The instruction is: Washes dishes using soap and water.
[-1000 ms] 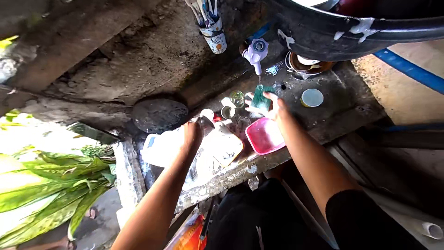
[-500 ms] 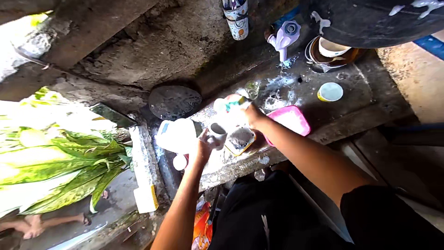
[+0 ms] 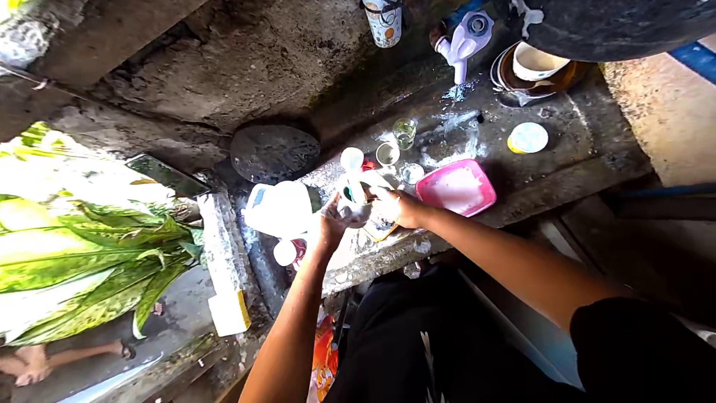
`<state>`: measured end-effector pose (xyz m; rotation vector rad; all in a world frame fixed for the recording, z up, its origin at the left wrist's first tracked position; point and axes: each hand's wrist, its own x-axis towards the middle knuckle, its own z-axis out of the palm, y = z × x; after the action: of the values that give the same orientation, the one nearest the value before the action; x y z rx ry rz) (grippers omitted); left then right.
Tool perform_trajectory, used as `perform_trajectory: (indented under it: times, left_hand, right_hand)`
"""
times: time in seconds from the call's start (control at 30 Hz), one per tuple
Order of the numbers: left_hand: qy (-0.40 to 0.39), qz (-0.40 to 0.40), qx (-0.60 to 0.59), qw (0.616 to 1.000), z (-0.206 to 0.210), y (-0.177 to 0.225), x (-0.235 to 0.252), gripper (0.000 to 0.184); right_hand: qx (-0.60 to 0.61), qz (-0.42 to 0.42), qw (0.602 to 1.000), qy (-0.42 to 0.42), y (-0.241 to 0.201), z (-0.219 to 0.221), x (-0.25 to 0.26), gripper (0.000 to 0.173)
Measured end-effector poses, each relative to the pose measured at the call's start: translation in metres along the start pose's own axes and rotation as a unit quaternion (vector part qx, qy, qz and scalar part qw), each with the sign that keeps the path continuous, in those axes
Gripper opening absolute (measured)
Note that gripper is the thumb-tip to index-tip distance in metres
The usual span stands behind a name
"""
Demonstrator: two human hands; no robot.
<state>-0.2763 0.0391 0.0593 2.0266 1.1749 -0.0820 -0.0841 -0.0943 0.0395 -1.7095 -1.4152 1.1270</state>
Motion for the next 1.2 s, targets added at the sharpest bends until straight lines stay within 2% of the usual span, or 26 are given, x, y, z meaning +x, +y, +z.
perform_trajectory:
  times: [0.1, 0.13, 0.2, 0.27, 0.33, 0.4, 0.5, 0.57, 0.63, 0.73, 0.77, 0.83, 0.87, 0.9, 0.97, 1.0, 1.03, 1.1, 1.13, 1.2]
  left_hand:
    - [-0.012, 0.033, 0.001, 0.999, 0.001, -0.011, 0.003, 0.074]
    - [-0.014, 0.044, -0.002, 0.999, 0.002, -0.013, 0.005, 0.074]
    - [-0.03, 0.061, -0.026, 0.997, -0.005, -0.009, 0.005, 0.073]
    - [-0.064, 0.066, -0.024, 0.995, -0.017, -0.004, 0.004, 0.072]
    - [-0.096, 0.051, 0.03, 0.994, -0.027, -0.005, 0.001, 0.07]
    - [-0.108, 0.047, 0.068, 0.991, -0.028, -0.009, 0.002, 0.069]
    - [-0.124, 0.052, 0.076, 0.988, -0.023, -0.011, 0.006, 0.069]
    - [-0.139, 0.071, 0.108, 0.982, -0.023, -0.005, 0.004, 0.065]
    - [-0.155, 0.084, 0.197, 0.964, -0.025, 0.004, 0.002, 0.06]
    - [-0.16, 0.103, 0.288, 0.938, -0.025, 0.008, -0.004, 0.058]
    - [-0.138, 0.129, 0.302, 0.934, -0.023, 0.011, -0.01, 0.056]
    - [-0.069, 0.176, 0.299, 0.935, -0.017, 0.007, -0.02, 0.052]
    - [-0.045, 0.172, 0.29, 0.94, -0.015, 0.005, -0.022, 0.052]
    - [-0.041, 0.141, 0.274, 0.951, -0.016, 0.005, -0.02, 0.054]
    - [-0.073, 0.053, 0.184, 0.979, -0.021, 0.002, -0.012, 0.058]
    - [-0.088, 0.03, 0.116, 0.989, -0.022, -0.004, -0.009, 0.056]
    - [-0.105, 0.016, 0.053, 0.993, -0.024, -0.011, -0.007, 0.054]
    - [-0.137, 0.007, 0.006, 0.991, -0.03, -0.015, -0.003, 0.053]
    - [-0.147, 0.009, 0.015, 0.989, -0.032, -0.013, -0.001, 0.054]
    - [-0.156, 0.014, 0.104, 0.982, -0.034, -0.002, -0.001, 0.051]
  right_hand:
    - [-0.1, -0.104, 0.989, 0.03, -0.001, 0.002, 0.0, 0.02]
    - [-0.133, -0.122, 0.983, 0.023, -0.004, 0.001, 0.002, 0.019]
    - [-0.116, -0.116, 0.986, -0.002, -0.008, 0.001, 0.004, 0.014]
    - [-0.064, -0.083, 0.993, -0.05, -0.014, 0.001, 0.005, 0.015]
    - [-0.09, -0.056, 0.985, -0.133, -0.017, 0.002, 0.009, 0.025]
    - [-0.173, -0.097, 0.966, -0.166, -0.014, 0.004, 0.016, 0.026]
    - [-0.337, -0.201, 0.911, -0.131, 0.001, 0.012, 0.03, 0.013]
    - [-0.374, -0.168, 0.89, -0.2, -0.012, 0.01, 0.037, 0.017]
    - [-0.313, -0.119, 0.916, -0.222, -0.007, 0.026, 0.043, 0.015]
    - [-0.044, -0.013, 0.985, -0.165, 0.01, 0.055, 0.049, 0.021]
    - [0.082, 0.022, 0.989, -0.118, 0.016, 0.062, 0.05, 0.024]
    - [0.311, 0.076, 0.947, -0.006, 0.022, 0.078, 0.046, 0.023]
    - [0.32, 0.086, 0.942, 0.051, 0.018, 0.082, 0.041, 0.022]
    - [0.254, 0.076, 0.958, 0.111, 0.011, 0.084, 0.034, 0.02]
    - [0.055, -0.017, 0.983, 0.174, 0.004, 0.085, 0.017, 0.027]
    - [-0.024, -0.064, 0.987, 0.145, 0.008, 0.084, 0.01, 0.034]
    - [-0.079, -0.086, 0.991, 0.072, 0.011, 0.079, 0.003, 0.043]
    - [-0.156, -0.079, 0.98, -0.098, 0.01, 0.06, 0.0, 0.063]
    - [-0.179, -0.078, 0.969, -0.148, 0.009, 0.053, 0.004, 0.065]
    - [-0.201, -0.084, 0.958, -0.184, 0.009, 0.052, 0.015, 0.053]
